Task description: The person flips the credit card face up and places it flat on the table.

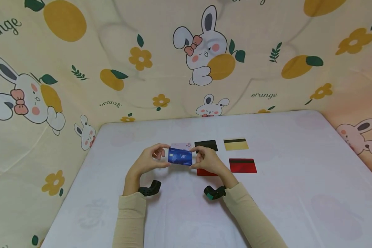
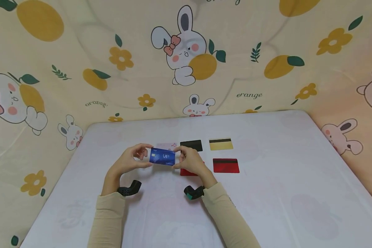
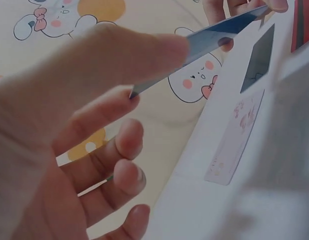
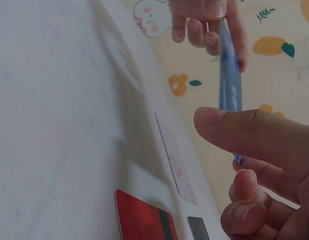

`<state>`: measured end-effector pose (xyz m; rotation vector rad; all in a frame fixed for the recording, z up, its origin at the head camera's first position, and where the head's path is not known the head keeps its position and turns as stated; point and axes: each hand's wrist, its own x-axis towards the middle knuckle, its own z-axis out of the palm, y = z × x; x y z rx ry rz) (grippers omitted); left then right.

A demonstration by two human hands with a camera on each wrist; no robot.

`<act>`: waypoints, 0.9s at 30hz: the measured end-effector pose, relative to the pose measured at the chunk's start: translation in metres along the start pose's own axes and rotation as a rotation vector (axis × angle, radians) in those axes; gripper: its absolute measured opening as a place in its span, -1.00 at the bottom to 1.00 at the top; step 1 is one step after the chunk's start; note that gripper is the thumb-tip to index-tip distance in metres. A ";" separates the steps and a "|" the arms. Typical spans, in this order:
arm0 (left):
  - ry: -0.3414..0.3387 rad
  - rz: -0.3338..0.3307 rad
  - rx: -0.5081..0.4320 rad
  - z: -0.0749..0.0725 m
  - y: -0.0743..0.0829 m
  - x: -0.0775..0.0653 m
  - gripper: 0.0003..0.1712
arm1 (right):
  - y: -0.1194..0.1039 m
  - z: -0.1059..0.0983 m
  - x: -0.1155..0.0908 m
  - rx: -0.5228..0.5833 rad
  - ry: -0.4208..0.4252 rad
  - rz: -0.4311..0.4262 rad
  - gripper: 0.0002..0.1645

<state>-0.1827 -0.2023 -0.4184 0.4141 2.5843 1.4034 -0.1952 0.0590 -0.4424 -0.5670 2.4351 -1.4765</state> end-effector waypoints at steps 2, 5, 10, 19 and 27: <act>-0.001 -0.011 -0.003 0.001 -0.001 0.000 -0.31 | 0.001 0.000 0.000 -0.004 -0.001 0.003 -0.32; -0.006 -0.010 -0.010 0.002 -0.004 0.001 -0.33 | 0.002 0.000 0.001 -0.015 -0.002 0.014 -0.32; -0.017 0.011 -0.016 0.003 -0.009 0.003 -0.35 | 0.005 0.001 0.002 -0.039 -0.013 0.028 -0.31; -0.038 -0.003 -0.014 0.005 -0.018 0.006 -0.36 | 0.007 0.001 0.002 -0.040 -0.014 0.025 -0.31; -0.052 -0.041 0.011 0.008 -0.026 0.008 -0.36 | 0.008 0.001 0.002 -0.037 -0.042 0.052 -0.31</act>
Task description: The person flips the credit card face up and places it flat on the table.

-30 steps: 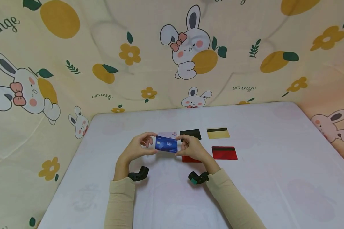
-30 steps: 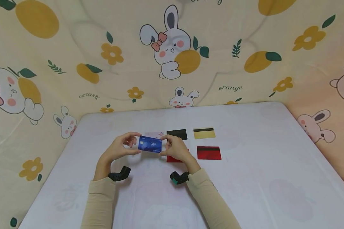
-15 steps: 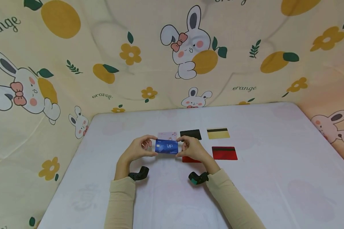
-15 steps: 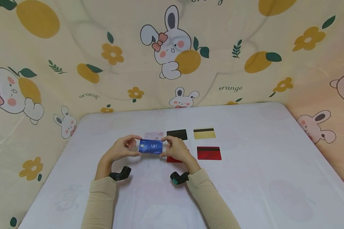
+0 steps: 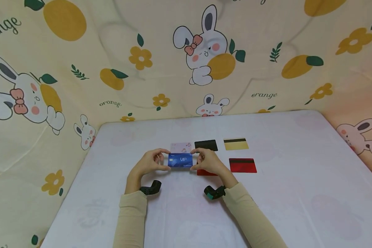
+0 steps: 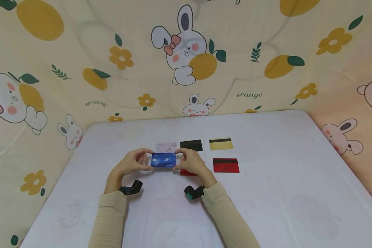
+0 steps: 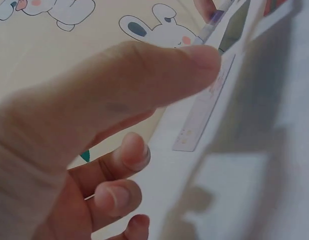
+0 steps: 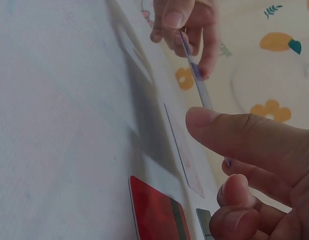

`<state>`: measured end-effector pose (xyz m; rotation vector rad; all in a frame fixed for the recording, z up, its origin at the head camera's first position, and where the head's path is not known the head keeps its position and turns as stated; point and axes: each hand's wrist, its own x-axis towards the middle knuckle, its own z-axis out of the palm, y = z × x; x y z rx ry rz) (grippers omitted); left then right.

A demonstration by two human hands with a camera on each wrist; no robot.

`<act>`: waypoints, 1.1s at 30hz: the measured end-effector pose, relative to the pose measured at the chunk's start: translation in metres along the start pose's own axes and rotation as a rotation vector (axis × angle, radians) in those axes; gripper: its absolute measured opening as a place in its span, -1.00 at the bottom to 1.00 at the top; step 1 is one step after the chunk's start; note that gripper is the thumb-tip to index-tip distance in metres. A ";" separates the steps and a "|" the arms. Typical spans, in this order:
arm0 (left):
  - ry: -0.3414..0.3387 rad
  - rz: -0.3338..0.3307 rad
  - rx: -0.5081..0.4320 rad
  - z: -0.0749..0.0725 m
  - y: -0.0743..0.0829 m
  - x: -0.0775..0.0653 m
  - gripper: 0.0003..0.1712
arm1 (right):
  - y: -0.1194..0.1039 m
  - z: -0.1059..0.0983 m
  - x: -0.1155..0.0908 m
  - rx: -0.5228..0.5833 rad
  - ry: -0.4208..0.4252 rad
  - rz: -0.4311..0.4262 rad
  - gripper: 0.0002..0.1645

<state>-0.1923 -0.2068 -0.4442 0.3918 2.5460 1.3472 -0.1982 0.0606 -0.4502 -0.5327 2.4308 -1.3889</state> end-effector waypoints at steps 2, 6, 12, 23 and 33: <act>-0.009 0.000 0.012 0.001 -0.002 0.001 -0.36 | 0.001 0.000 0.001 -0.006 -0.009 0.009 -0.32; -0.021 -0.011 0.042 0.001 -0.005 0.002 -0.35 | 0.002 0.000 0.002 -0.021 -0.018 0.025 -0.34; -0.033 -0.008 0.066 0.002 -0.005 0.005 -0.36 | 0.001 0.002 0.004 -0.077 -0.019 0.051 -0.34; -0.040 -0.048 0.111 0.003 -0.007 0.005 -0.37 | -0.004 0.006 0.004 -0.117 0.000 0.107 -0.33; -0.063 -0.114 0.115 0.009 -0.009 0.001 -0.38 | 0.000 0.015 0.002 -0.144 -0.011 0.149 -0.33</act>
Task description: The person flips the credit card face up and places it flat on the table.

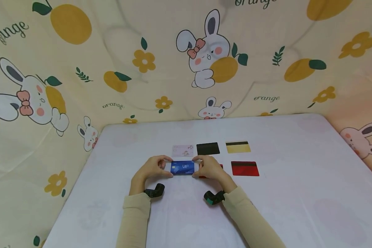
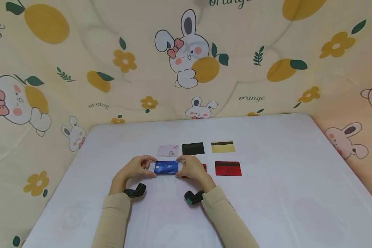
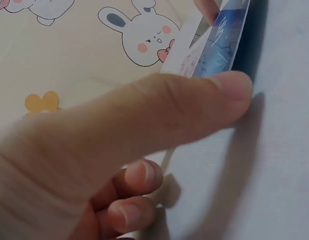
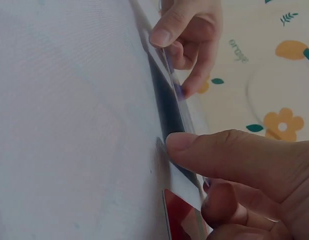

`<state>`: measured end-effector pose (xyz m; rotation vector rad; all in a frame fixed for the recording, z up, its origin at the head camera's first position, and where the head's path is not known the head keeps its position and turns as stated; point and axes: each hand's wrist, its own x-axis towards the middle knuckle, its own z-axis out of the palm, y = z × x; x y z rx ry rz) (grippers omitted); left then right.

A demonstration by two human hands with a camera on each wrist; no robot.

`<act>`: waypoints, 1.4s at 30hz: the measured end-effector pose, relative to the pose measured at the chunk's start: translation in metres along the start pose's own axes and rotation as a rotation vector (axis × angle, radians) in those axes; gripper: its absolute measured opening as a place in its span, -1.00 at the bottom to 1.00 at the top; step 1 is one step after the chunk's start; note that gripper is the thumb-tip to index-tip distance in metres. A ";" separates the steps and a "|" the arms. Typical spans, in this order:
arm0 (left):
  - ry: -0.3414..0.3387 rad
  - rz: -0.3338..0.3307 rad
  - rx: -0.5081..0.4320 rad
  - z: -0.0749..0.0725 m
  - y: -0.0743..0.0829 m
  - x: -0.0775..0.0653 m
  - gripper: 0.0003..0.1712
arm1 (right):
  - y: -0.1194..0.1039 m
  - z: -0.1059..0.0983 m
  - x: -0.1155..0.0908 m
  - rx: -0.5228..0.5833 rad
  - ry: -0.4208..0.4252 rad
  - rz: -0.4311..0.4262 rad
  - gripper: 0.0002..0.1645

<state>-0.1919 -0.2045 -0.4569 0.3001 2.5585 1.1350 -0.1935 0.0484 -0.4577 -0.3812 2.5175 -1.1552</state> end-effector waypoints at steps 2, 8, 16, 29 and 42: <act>0.006 -0.007 -0.006 0.002 -0.001 0.000 -0.38 | -0.001 0.001 -0.001 -0.006 0.002 0.002 -0.33; 0.007 -0.021 -0.026 0.003 0.000 0.000 -0.35 | -0.003 0.002 -0.002 -0.032 0.011 0.023 -0.33; 0.012 -0.027 -0.022 0.002 0.001 -0.001 -0.36 | -0.004 0.002 -0.001 -0.038 0.010 0.033 -0.32; 0.013 -0.061 -0.031 0.003 0.001 0.001 -0.35 | -0.004 0.003 -0.002 -0.030 0.022 0.014 -0.34; 0.009 -0.035 -0.027 0.003 -0.002 0.001 -0.35 | -0.004 0.005 0.001 -0.093 0.062 0.036 -0.38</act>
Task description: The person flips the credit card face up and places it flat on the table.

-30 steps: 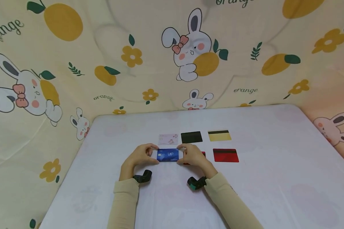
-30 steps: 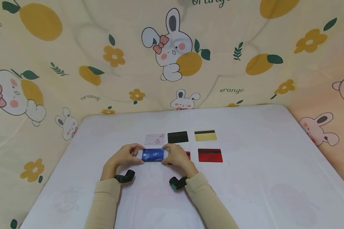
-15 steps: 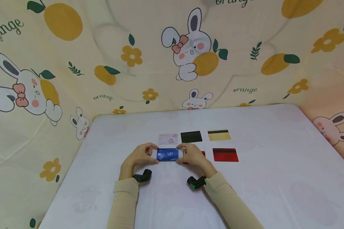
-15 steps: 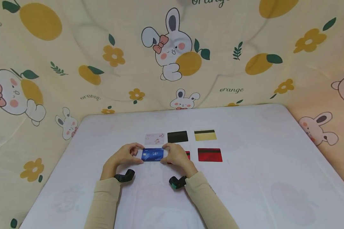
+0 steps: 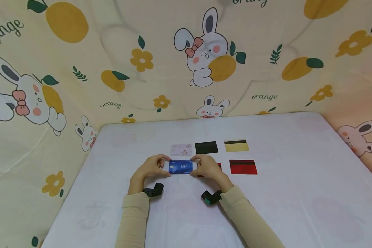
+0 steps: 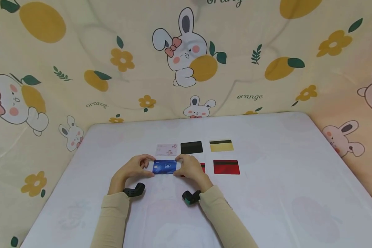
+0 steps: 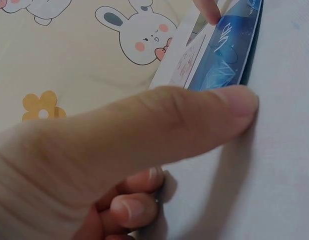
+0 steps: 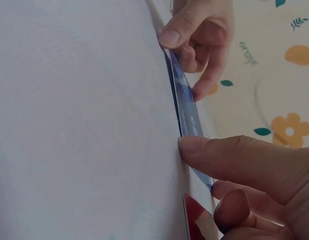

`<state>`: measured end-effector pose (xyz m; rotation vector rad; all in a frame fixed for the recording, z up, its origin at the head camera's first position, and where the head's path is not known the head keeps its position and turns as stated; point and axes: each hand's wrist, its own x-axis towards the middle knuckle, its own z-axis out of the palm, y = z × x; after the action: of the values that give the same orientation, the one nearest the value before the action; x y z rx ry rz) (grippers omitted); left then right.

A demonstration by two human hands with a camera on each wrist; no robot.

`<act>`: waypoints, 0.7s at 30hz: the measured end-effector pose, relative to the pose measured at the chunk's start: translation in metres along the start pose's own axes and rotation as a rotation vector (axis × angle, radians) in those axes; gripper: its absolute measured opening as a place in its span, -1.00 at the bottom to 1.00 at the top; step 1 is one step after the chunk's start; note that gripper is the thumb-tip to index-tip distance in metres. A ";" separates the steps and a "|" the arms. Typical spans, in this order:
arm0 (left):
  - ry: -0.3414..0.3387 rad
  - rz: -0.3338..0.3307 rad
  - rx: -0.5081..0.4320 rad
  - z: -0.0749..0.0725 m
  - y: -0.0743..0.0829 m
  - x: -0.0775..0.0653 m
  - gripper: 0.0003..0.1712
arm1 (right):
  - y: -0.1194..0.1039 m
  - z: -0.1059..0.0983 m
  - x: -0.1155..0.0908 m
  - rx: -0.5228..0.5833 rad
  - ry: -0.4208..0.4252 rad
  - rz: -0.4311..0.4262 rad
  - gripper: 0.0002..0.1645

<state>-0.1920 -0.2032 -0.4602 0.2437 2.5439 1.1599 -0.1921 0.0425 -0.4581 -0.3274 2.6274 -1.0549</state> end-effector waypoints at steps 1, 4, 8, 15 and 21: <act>0.000 0.002 -0.003 0.000 0.000 0.000 -0.35 | 0.000 0.000 0.000 -0.004 0.005 0.004 -0.39; -0.001 0.005 -0.006 0.000 0.001 0.001 -0.34 | 0.000 -0.001 -0.001 0.001 0.010 0.009 -0.39; 0.000 -0.003 -0.005 0.000 0.004 0.000 -0.34 | 0.001 -0.003 -0.003 0.020 -0.001 0.003 -0.38; 0.070 0.101 0.023 0.002 0.015 0.004 -0.41 | 0.009 -0.020 -0.004 0.142 0.020 -0.051 -0.39; 0.111 0.153 0.037 0.008 0.031 0.014 -0.50 | 0.020 -0.036 0.000 0.197 0.004 -0.083 -0.42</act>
<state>-0.2019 -0.1732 -0.4451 0.3998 2.6856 1.2136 -0.2073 0.0799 -0.4474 -0.3925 2.5048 -1.3298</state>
